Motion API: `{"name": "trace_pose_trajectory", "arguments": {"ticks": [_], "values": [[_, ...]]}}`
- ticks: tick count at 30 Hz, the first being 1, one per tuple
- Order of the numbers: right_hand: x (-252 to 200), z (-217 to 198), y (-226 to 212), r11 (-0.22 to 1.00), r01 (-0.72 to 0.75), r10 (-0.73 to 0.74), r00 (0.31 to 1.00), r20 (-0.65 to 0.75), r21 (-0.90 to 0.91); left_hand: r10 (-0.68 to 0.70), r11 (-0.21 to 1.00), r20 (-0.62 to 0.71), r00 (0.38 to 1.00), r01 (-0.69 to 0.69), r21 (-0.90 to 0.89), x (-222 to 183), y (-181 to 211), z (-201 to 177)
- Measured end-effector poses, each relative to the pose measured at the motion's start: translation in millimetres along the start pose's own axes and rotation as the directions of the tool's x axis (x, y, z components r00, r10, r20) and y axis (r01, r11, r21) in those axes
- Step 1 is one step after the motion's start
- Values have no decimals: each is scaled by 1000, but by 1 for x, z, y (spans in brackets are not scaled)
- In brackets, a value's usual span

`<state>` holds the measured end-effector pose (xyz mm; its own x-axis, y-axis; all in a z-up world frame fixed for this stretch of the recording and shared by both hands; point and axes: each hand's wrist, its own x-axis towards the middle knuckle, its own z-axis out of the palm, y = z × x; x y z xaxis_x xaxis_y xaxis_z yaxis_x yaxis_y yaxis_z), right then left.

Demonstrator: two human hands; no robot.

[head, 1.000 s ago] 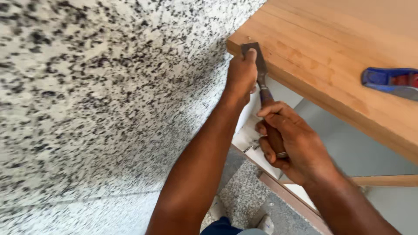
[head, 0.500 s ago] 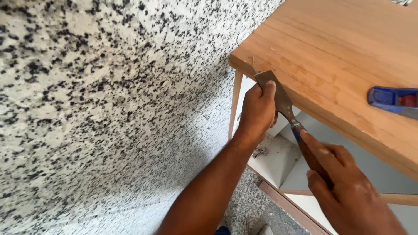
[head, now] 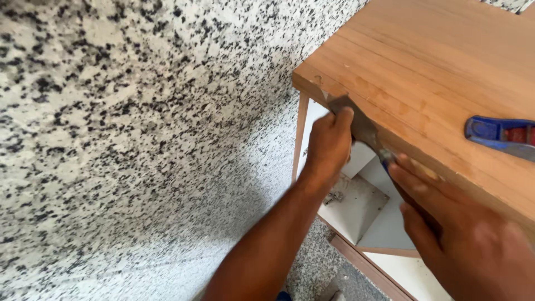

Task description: The person uses a metal scraper to remove material from the edge of a wooden counter, then switches to a hand plane to smooth the surface. The person works along the length of the counter, removing wood shavings and refining the edge.

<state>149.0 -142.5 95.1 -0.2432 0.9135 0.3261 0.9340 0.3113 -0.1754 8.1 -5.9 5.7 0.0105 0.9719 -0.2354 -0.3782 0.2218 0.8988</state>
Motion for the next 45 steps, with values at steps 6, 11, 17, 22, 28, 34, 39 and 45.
{"name": "trace_pose_trajectory", "arguments": {"ticks": [6,11,17,22,28,34,39,45], "values": [[-9,-6,6,997,5,-1,999,-50,82,19,1000,-43,999,-19,6,-4,-14,7],[-12,0,13,995,93,-96,990,-103,-33,266,945,-55,962,-249,210,-2,-16,9],[-33,8,20,998,-50,49,998,29,47,176,963,-17,984,-168,212,1,-35,11],[-26,9,16,999,40,-39,999,-8,27,249,921,-80,965,-211,329,15,-38,11],[-18,6,7,998,23,-21,999,-31,50,268,932,-47,962,-246,266,17,-35,7],[-23,11,13,994,105,-107,992,-68,-40,244,949,-40,969,-230,216,13,-34,5],[-23,16,10,999,38,-37,999,-22,38,270,911,-65,961,-232,341,17,-37,2],[-15,22,3,998,-29,28,1000,11,58,325,926,-29,945,-312,213,26,-31,-2]]}}
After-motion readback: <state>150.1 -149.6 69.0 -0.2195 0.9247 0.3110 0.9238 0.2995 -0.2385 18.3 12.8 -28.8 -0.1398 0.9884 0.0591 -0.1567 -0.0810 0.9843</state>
